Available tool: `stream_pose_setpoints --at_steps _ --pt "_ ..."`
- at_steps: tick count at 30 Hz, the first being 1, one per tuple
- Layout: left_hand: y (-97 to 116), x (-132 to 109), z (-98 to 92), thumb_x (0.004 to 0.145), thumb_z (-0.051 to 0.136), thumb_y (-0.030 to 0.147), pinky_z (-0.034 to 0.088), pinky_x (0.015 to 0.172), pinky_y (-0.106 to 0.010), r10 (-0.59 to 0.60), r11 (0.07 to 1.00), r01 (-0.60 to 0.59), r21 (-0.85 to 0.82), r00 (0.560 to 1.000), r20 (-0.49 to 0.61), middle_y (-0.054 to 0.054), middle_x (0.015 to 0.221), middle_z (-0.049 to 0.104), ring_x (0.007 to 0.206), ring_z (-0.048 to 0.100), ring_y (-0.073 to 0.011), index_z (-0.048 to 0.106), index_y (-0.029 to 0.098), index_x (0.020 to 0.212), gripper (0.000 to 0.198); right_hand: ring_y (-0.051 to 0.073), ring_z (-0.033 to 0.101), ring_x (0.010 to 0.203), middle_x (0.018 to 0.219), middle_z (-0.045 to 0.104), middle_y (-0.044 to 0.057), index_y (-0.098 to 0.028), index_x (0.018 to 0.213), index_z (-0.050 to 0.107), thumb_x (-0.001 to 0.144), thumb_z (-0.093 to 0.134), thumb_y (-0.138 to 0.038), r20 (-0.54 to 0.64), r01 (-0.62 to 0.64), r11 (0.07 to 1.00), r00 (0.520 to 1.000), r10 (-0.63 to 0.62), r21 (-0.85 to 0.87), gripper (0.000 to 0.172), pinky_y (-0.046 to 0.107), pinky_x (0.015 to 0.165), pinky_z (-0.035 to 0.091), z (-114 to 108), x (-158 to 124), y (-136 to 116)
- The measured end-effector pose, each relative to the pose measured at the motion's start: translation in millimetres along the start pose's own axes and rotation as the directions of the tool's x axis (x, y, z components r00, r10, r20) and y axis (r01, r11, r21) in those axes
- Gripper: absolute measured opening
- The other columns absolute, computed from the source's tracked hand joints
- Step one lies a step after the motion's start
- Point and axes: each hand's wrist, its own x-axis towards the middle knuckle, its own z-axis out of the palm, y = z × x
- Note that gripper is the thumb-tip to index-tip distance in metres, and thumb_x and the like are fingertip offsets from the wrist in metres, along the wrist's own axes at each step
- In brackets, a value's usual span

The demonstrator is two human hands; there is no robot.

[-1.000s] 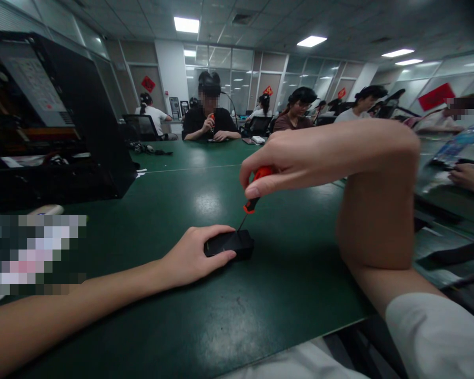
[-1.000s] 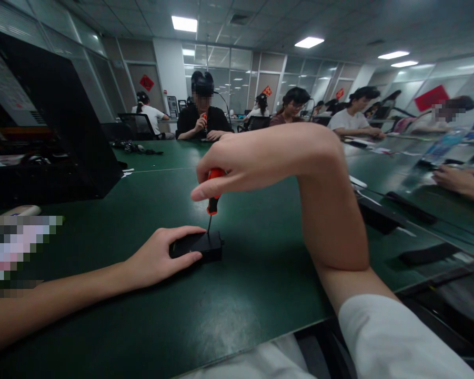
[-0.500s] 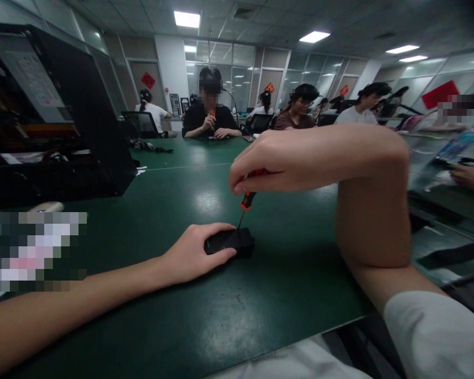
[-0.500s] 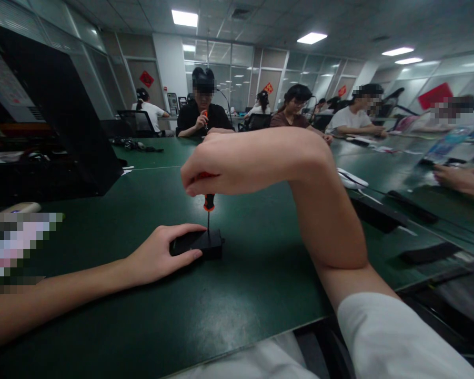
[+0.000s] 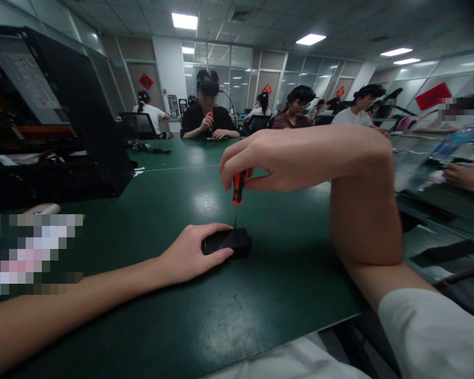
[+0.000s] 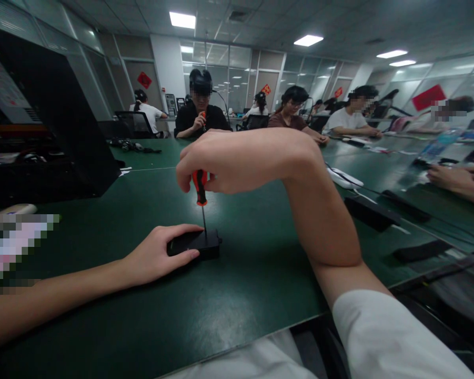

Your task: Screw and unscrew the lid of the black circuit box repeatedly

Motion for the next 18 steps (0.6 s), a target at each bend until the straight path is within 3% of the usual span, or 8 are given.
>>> stream_pose_setpoints --at_steps 2,7,12,15,18 --pt "0.3 -0.1 -0.2 0.088 0.067 0.038 0.054 0.084 -0.032 0.000 1.000 0.000 -0.001 1.000 0.001 -0.006 0.113 0.076 0.097 0.072 -0.0239 0.068 0.019 0.125 0.041 0.016 0.062 0.095 0.112 0.070 0.002 -0.023 0.105 0.070 0.094 0.053 -0.026 -0.004 -0.017 1.000 1.000 0.017 -0.005 0.020 0.028 0.079 0.045 -1.8 -0.1 -1.6" --pt "-0.2 0.4 -0.6 0.089 0.068 0.039 0.054 0.084 -0.032 0.000 1.000 0.000 -0.005 1.000 0.011 -0.006 0.115 0.076 0.098 0.072 -0.0239 0.068 0.019 0.126 0.042 0.014 0.064 0.082 0.100 0.071 0.002 -0.021 0.107 0.069 0.097 0.052 -0.033 0.004 -0.054 0.999 0.999 0.054 0.001 0.024 0.027 0.069 0.045 -3.8 0.8 -2.1" --pt "-0.2 0.6 -0.8 0.088 0.068 0.038 0.054 0.086 -0.033 0.000 1.000 0.000 -0.006 1.000 0.004 -0.006 0.115 0.076 0.100 0.072 -0.0246 0.068 0.019 0.125 0.042 0.018 0.063 0.098 0.118 0.068 0.002 -0.025 0.110 0.069 0.093 0.054 -0.029 0.006 -0.023 1.000 1.000 0.023 0.006 0.022 0.029 0.080 0.046 -3.3 -0.1 -3.0" --pt "0.3 0.3 -1.0 0.088 0.068 0.038 0.054 0.086 -0.033 -0.003 1.000 0.003 -0.003 1.000 0.007 -0.006 0.115 0.076 0.100 0.072 -0.0249 0.068 0.019 0.125 0.041 0.017 0.063 0.089 0.109 0.069 0.003 -0.022 0.112 0.068 0.093 0.058 -0.039 -0.020 -0.057 0.998 0.998 0.057 -0.019 0.027 0.029 0.073 0.045 -2.2 -0.6 -2.6" --pt "0.5 0.1 -0.8 0.088 0.068 0.038 0.054 0.085 -0.032 0.000 1.000 0.000 -0.002 1.000 0.007 -0.007 0.115 0.076 0.098 0.072 -0.0246 0.068 0.019 0.125 0.041 0.017 0.063 0.085 0.102 0.071 0.003 -0.021 0.107 0.069 0.095 0.054 -0.036 -0.005 -0.079 0.997 0.997 0.079 -0.026 0.025 0.029 0.072 0.045 -2.6 -0.5 -3.2"
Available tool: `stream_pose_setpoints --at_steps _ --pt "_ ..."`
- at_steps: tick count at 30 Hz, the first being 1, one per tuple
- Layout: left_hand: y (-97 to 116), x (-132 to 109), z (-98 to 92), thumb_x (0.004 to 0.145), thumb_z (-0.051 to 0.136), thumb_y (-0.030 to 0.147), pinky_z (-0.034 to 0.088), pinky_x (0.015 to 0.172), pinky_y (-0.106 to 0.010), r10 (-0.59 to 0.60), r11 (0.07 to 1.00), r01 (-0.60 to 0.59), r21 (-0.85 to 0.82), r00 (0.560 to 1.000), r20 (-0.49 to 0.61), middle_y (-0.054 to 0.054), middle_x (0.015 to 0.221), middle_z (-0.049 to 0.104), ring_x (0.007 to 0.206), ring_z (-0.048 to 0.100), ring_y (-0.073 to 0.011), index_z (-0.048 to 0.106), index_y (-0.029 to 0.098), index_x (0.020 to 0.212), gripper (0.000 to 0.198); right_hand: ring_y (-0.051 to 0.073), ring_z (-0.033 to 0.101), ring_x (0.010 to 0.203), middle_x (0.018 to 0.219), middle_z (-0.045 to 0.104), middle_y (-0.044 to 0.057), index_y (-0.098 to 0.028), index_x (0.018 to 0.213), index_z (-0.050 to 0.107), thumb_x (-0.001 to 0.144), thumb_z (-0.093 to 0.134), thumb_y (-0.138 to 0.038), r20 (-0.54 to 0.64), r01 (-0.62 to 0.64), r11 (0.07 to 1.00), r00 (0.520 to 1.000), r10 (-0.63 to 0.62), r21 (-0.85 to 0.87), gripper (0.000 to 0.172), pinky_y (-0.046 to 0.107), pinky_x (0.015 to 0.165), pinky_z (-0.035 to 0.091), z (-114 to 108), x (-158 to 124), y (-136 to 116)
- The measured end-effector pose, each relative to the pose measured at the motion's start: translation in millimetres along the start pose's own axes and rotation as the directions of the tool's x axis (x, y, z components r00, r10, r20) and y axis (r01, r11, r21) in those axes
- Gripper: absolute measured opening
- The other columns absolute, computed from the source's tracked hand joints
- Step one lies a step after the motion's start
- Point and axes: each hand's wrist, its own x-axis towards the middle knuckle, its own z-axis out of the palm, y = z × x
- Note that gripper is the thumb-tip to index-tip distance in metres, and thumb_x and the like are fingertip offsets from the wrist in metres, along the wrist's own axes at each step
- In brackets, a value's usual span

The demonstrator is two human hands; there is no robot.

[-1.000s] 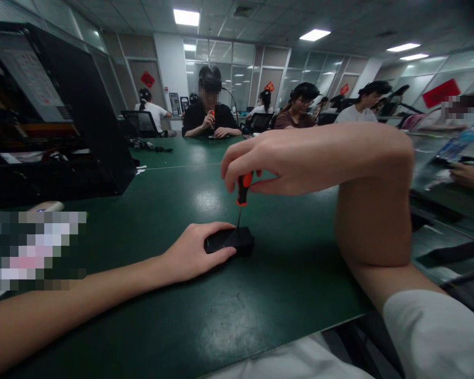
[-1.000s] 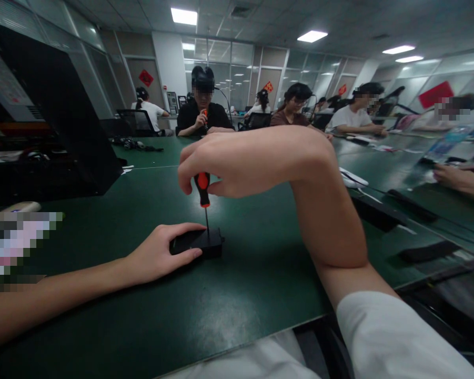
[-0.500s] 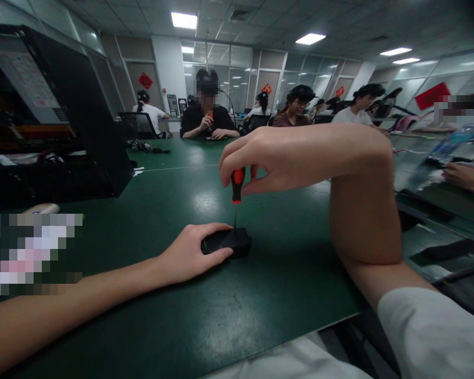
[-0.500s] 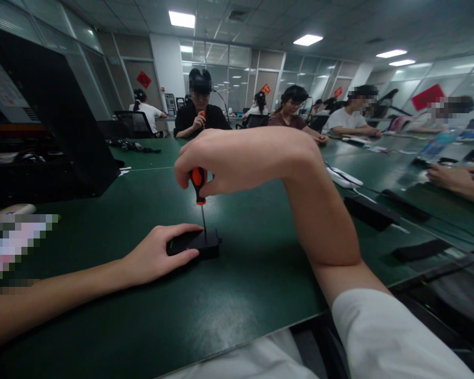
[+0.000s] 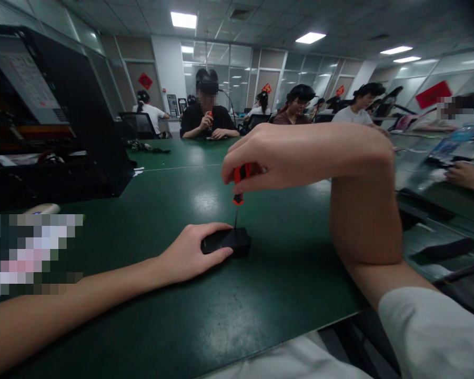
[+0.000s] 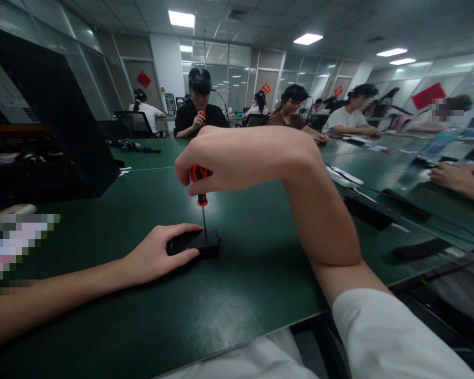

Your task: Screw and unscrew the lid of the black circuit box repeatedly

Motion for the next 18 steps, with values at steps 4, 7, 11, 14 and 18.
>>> stream_pose_setpoints --at_steps 4,7,11,14,18 --pt "0.2 0.3 0.2 0.088 0.067 0.037 0.054 0.085 -0.032 0.002 1.000 -0.002 0.002 1.000 -0.003 -0.007 0.113 0.076 0.097 0.072 -0.0241 0.068 0.018 0.125 0.041 0.019 0.063 0.098 0.113 0.070 0.003 -0.026 0.112 0.069 0.093 0.053 -0.030 0.017 0.013 0.999 1.000 -0.013 0.033 0.025 0.031 0.081 0.048 -1.1 -0.5 -1.3" --pt "0.4 0.1 0.0 0.088 0.067 0.037 0.054 0.085 -0.033 0.001 1.000 -0.001 0.001 1.000 0.000 -0.007 0.113 0.076 0.098 0.072 -0.0245 0.068 0.018 0.124 0.041 0.018 0.064 0.093 0.114 0.070 0.005 -0.024 0.120 0.066 0.091 0.057 -0.034 -0.019 -0.009 1.000 1.000 0.009 0.013 0.032 0.030 0.076 0.048 0.1 -1.2 0.4" --pt "-0.5 -0.4 -0.2 0.088 0.068 0.036 0.055 0.085 -0.033 0.008 1.000 -0.008 -0.002 1.000 0.001 -0.006 0.114 0.076 0.098 0.071 -0.0242 0.067 0.019 0.125 0.041 0.014 0.063 0.083 0.103 0.071 0.002 -0.020 0.113 0.069 0.094 0.050 -0.036 -0.027 0.002 1.000 1.000 -0.002 -0.009 0.031 0.027 0.071 0.046 0.0 -1.7 2.5" --pt "-1.6 -0.3 0.2 0.086 0.069 0.037 0.054 0.087 -0.034 -0.003 1.000 0.003 -0.011 1.000 -0.001 -0.007 0.115 0.075 0.099 0.071 -0.0250 0.067 0.019 0.125 0.043 0.014 0.063 0.089 0.105 0.072 0.001 -0.020 0.110 0.070 0.096 0.044 -0.044 -0.038 0.043 0.999 0.998 -0.043 0.015 0.038 0.026 0.077 0.047 -2.4 -1.1 -0.5" --pt "-2.6 0.2 1.4 0.084 0.072 0.036 0.054 0.087 -0.034 -0.013 0.999 0.013 -0.048 1.000 0.004 -0.006 0.113 0.076 0.097 0.071 -0.0246 0.068 0.020 0.123 0.042 0.014 0.063 0.094 0.105 0.072 0.001 -0.026 0.106 0.072 0.092 0.042 -0.047 -0.090 0.061 0.997 0.994 -0.055 0.056 0.040 0.023 0.085 0.049 -4.5 0.7 -9.0"
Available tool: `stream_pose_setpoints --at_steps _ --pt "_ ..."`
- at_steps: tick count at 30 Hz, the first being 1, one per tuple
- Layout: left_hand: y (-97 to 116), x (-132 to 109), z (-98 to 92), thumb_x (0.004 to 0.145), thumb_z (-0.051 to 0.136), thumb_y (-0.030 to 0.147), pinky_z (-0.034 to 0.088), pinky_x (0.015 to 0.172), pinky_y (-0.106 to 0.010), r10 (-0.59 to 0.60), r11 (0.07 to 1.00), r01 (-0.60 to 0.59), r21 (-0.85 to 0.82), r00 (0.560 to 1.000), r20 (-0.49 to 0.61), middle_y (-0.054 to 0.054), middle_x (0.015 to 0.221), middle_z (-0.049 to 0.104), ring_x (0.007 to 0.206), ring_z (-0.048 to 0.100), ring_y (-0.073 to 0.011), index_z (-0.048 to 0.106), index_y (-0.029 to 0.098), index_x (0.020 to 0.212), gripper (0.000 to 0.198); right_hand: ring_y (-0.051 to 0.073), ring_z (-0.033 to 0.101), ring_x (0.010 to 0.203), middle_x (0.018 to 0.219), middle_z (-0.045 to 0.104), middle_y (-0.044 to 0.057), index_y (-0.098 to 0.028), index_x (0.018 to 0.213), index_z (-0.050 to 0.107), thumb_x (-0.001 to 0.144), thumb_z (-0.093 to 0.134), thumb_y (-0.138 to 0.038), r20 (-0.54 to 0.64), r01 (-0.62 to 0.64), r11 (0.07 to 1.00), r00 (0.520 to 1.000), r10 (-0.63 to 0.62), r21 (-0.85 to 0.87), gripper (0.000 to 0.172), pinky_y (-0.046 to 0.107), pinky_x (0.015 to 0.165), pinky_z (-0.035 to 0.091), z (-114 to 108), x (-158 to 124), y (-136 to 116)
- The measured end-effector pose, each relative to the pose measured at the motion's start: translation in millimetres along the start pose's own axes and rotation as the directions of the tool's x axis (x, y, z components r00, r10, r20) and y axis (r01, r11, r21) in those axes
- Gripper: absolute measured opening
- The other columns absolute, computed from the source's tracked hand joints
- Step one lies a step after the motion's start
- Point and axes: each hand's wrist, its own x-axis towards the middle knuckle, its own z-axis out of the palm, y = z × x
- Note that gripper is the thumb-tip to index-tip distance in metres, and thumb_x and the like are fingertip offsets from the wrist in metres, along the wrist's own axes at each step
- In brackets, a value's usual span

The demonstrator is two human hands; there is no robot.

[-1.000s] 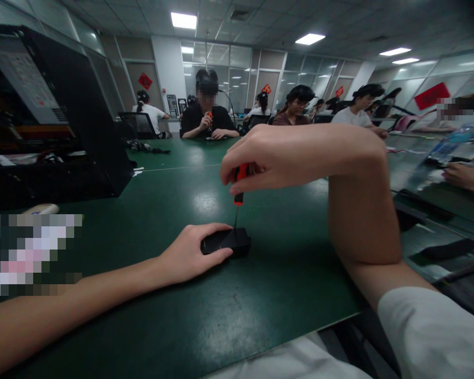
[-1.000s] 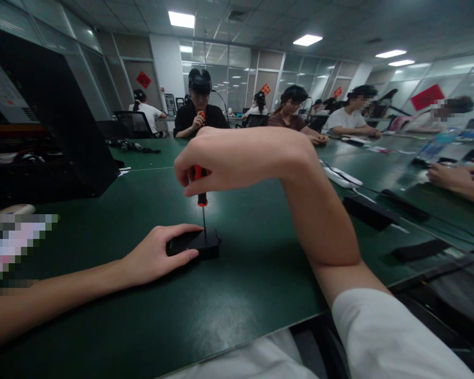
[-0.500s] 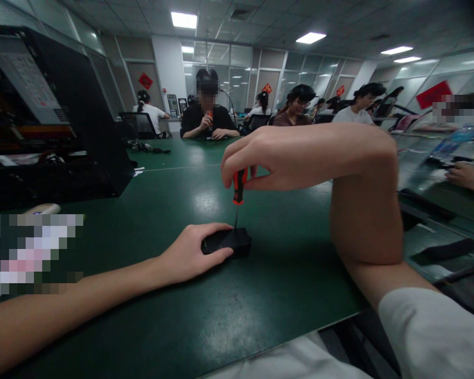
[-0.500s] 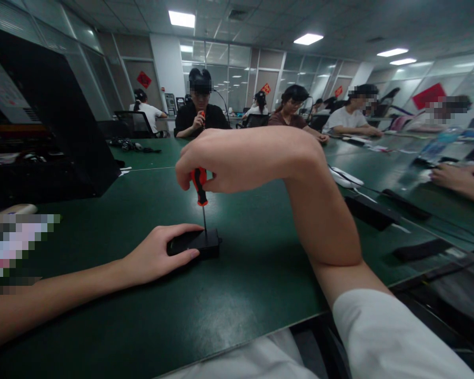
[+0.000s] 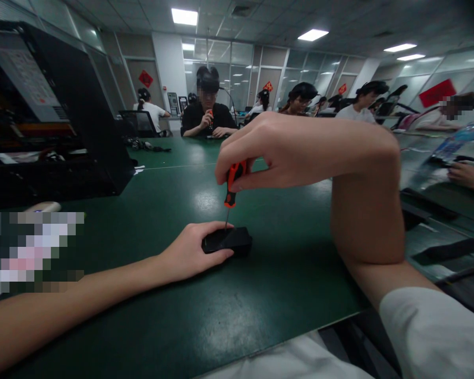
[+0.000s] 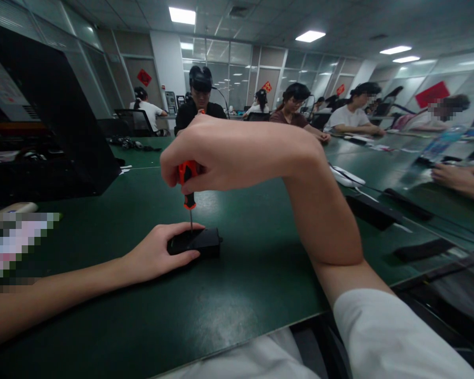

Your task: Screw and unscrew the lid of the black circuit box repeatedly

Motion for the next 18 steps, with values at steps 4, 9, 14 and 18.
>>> stream_pose_setpoints --at_steps 4,9,14,18 --pt "-0.8 -0.1 1.0 0.084 0.072 0.035 0.054 0.084 -0.032 0.003 1.000 -0.003 -0.012 1.000 -0.002 -0.004 0.106 0.076 0.093 0.071 -0.0230 0.068 0.020 0.121 0.040 0.016 0.063 0.099 0.104 0.073 0.000 -0.029 0.106 0.073 0.091 0.041 -0.049 0.036 -0.027 0.998 0.999 0.025 0.052 0.041 0.023 0.087 0.051 1.0 2.7 -6.9" --pt "0.0 -0.1 0.6 0.084 0.073 0.033 0.053 0.084 -0.032 0.009 1.000 -0.009 -0.006 1.000 -0.003 -0.003 0.105 0.076 0.091 0.071 -0.0223 0.068 0.021 0.121 0.039 0.014 0.063 0.098 0.105 0.073 -0.002 -0.029 0.106 0.073 0.091 0.039 -0.049 0.053 0.025 0.998 0.998 -0.027 0.050 0.042 0.021 0.085 0.051 2.9 4.4 -7.4" --pt "1.2 0.1 -0.1 0.084 0.072 0.035 0.053 0.082 -0.032 0.005 1.000 -0.005 0.003 1.000 -0.004 -0.003 0.104 0.076 0.091 0.071 -0.0233 0.068 0.021 0.120 0.039 0.013 0.063 0.099 0.102 0.073 -0.004 -0.032 0.106 0.074 0.090 0.042 -0.051 0.036 0.016 0.997 0.999 -0.019 0.072 0.041 0.019 0.082 0.051 4.1 4.8 -6.2" --pt "0.9 0.4 0.3 0.084 0.072 0.033 0.053 0.082 -0.031 0.012 1.000 -0.012 0.001 1.000 -0.007 -0.002 0.102 0.076 0.089 0.071 -0.0223 0.068 0.021 0.120 0.038 0.013 0.064 0.099 0.101 0.073 -0.004 -0.029 0.102 0.074 0.090 0.042 -0.049 0.037 0.038 0.996 0.998 -0.041 0.075 0.040 0.019 0.085 0.051 3.7 5.3 -6.6"
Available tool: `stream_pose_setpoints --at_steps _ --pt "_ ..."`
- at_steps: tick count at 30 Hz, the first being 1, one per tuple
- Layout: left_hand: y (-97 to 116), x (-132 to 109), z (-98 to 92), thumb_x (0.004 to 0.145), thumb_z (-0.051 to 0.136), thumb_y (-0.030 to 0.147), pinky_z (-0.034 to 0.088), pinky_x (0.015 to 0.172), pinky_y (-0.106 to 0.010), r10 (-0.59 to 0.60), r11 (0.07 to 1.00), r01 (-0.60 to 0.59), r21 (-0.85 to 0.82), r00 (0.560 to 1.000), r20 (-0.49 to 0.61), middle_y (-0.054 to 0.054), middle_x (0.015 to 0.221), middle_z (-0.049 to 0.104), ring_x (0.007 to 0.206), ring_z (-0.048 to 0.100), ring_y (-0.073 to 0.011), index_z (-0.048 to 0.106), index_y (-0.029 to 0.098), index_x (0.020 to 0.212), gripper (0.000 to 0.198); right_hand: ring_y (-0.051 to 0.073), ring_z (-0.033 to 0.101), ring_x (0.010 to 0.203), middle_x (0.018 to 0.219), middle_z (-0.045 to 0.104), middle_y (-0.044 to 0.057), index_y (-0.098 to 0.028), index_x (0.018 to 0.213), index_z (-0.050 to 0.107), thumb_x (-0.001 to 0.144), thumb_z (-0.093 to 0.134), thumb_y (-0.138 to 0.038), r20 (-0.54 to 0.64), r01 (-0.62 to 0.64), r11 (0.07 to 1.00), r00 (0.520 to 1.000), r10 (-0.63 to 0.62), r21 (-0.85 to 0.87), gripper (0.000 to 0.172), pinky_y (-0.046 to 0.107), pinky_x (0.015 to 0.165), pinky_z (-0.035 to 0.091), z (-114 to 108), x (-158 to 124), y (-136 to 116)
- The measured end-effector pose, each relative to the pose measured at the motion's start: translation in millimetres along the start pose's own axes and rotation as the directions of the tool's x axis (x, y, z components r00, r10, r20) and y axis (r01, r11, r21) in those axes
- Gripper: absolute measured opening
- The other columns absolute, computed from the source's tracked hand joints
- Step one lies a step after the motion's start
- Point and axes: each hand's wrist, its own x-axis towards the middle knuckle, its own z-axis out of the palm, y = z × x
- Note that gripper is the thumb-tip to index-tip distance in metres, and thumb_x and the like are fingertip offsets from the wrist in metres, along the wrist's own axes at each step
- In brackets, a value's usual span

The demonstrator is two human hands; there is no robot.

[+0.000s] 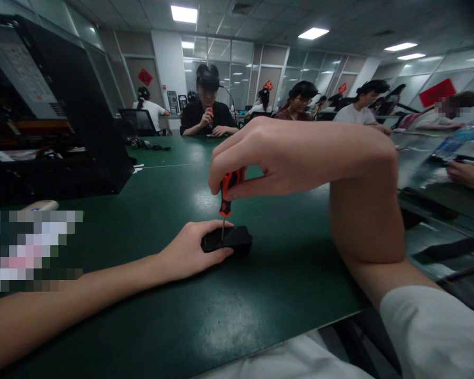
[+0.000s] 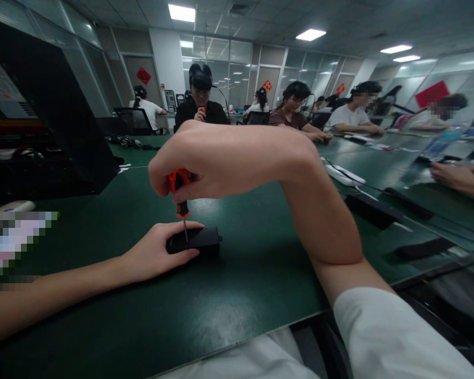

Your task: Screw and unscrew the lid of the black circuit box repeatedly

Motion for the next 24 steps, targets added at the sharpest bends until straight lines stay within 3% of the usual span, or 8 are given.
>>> stream_pose_setpoints --at_steps 10,17,24 --pt "-0.2 -0.7 0.0 0.087 0.071 0.035 0.051 0.078 -0.030 0.004 1.000 -0.004 0.012 1.000 0.010 -0.001 0.100 0.075 0.086 0.070 -0.0206 0.067 0.021 0.121 0.037 0.016 0.061 0.102 0.109 0.071 -0.001 -0.028 0.109 0.070 0.094 0.044 -0.040 0.032 0.046 0.999 0.998 -0.046 -0.021 0.033 0.027 0.094 0.049 -0.8 -2.1 -1.7" --pt "-1.6 0.9 1.7 0.087 0.070 0.039 0.052 0.077 -0.029 0.012 1.000 -0.012 0.002 1.000 0.007 -0.002 0.101 0.074 0.085 0.069 -0.0205 0.067 0.020 0.122 0.040 0.014 0.060 0.093 0.105 0.069 0.003 -0.018 0.102 0.069 0.099 0.050 -0.026 -0.015 0.125 0.986 0.992 -0.127 -0.107 0.022 0.027 0.084 0.046 0.9 -5.4 -6.9" --pt "-1.2 0.7 1.3 0.088 0.069 0.039 0.052 0.080 -0.029 0.020 1.000 -0.020 0.016 1.000 0.008 -0.003 0.103 0.075 0.089 0.070 -0.0216 0.067 0.020 0.121 0.039 0.009 0.061 0.086 0.098 0.069 -0.003 -0.021 0.100 0.070 0.101 0.047 -0.030 -0.025 0.103 0.980 0.994 -0.109 -0.170 0.024 0.022 0.080 0.047 2.9 -7.6 -4.8"
